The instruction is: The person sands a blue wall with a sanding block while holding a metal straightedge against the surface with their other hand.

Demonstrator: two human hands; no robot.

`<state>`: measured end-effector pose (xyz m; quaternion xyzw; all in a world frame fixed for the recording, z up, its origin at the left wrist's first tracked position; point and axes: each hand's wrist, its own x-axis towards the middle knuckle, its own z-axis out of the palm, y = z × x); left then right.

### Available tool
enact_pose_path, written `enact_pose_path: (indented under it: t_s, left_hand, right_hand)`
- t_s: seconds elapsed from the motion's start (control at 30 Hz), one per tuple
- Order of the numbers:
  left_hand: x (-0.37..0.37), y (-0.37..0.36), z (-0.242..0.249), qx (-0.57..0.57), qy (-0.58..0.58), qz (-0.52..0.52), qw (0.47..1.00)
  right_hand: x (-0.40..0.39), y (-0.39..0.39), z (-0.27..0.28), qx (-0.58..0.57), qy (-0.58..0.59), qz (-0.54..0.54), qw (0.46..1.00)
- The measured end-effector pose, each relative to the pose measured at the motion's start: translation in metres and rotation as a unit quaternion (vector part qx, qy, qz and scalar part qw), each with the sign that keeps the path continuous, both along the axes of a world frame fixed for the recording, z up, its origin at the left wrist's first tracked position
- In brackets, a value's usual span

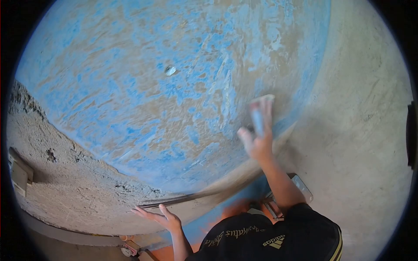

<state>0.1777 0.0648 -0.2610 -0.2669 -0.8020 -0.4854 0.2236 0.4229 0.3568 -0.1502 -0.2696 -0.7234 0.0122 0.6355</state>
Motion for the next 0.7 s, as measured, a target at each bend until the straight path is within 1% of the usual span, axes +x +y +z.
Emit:
enact_pose_path:
  t_s: [0.03, 0.07, 0.17, 0.2, 0.3, 0.33, 0.43, 0.47, 0.5, 0.57, 0.6, 0.63, 0.67, 0.7]
  left_hand:
    - [0.001, 0.005, 0.002, 0.005, 0.002, 0.021, 1.0]
    - [-0.001, 0.01, 0.004, 0.01, 0.006, 0.04, 0.999]
    - [-0.002, 0.022, 0.015, 0.012, 0.028, 0.082, 0.996]
    - [0.002, 0.027, 0.018, 0.014, 0.036, 0.096, 0.995]
    - [0.02, 0.047, 0.023, 0.007, 0.042, 0.085, 0.996]
    - [0.028, 0.056, 0.023, 0.016, 0.038, 0.074, 0.996]
    - [0.055, 0.082, 0.02, 0.027, 0.036, 0.047, 0.998]
    - [0.063, 0.089, 0.019, 0.026, 0.036, 0.047, 0.998]
    - [0.069, 0.097, 0.018, 0.027, 0.034, 0.049, 0.998]
    - [0.078, 0.105, 0.012, 0.026, 0.021, 0.043, 0.998]
    - [0.083, 0.109, 0.01, 0.024, 0.014, 0.041, 0.999]
    - [0.087, 0.112, 0.008, 0.02, 0.009, 0.038, 0.999]
    - [0.09, 0.116, 0.007, 0.017, 0.009, 0.041, 0.999]
    - [0.093, 0.119, 0.007, 0.014, 0.009, 0.044, 0.999]
  right_hand:
    - [0.012, -0.007, 0.003, 0.038, -0.12, 0.0, 0.992]
    - [0.02, 0.004, -0.008, 0.082, -0.186, -0.007, 0.979]
    - [0.053, 0.071, -0.028, 0.044, -0.065, -0.055, 0.995]
    - [0.051, 0.079, -0.025, -0.083, 0.135, 0.002, 0.987]
    - [0.064, 0.079, -0.014, 0.024, 0.037, -0.03, 0.999]
    - [0.065, 0.075, -0.02, 0.075, -0.054, 0.002, 0.996]
    - [0.091, 0.104, -0.028, 0.133, -0.157, -0.016, 0.979]
    - [0.097, 0.115, -0.028, 0.062, -0.062, -0.05, 0.995]
    - [0.1, 0.121, -0.026, 0.016, 0.023, -0.055, 0.998]
    - [0.1, 0.136, -0.018, -0.069, 0.185, -0.059, 0.979]
    - [0.097, 0.128, -0.025, -0.036, 0.137, -0.026, 0.99]
    - [0.102, 0.125, -0.032, 0.037, 0.036, -0.018, 0.999]
    - [0.107, 0.123, -0.037, 0.109, -0.066, -0.01, 0.992]
    - [0.111, 0.122, -0.039, 0.179, -0.164, -0.002, 0.97]
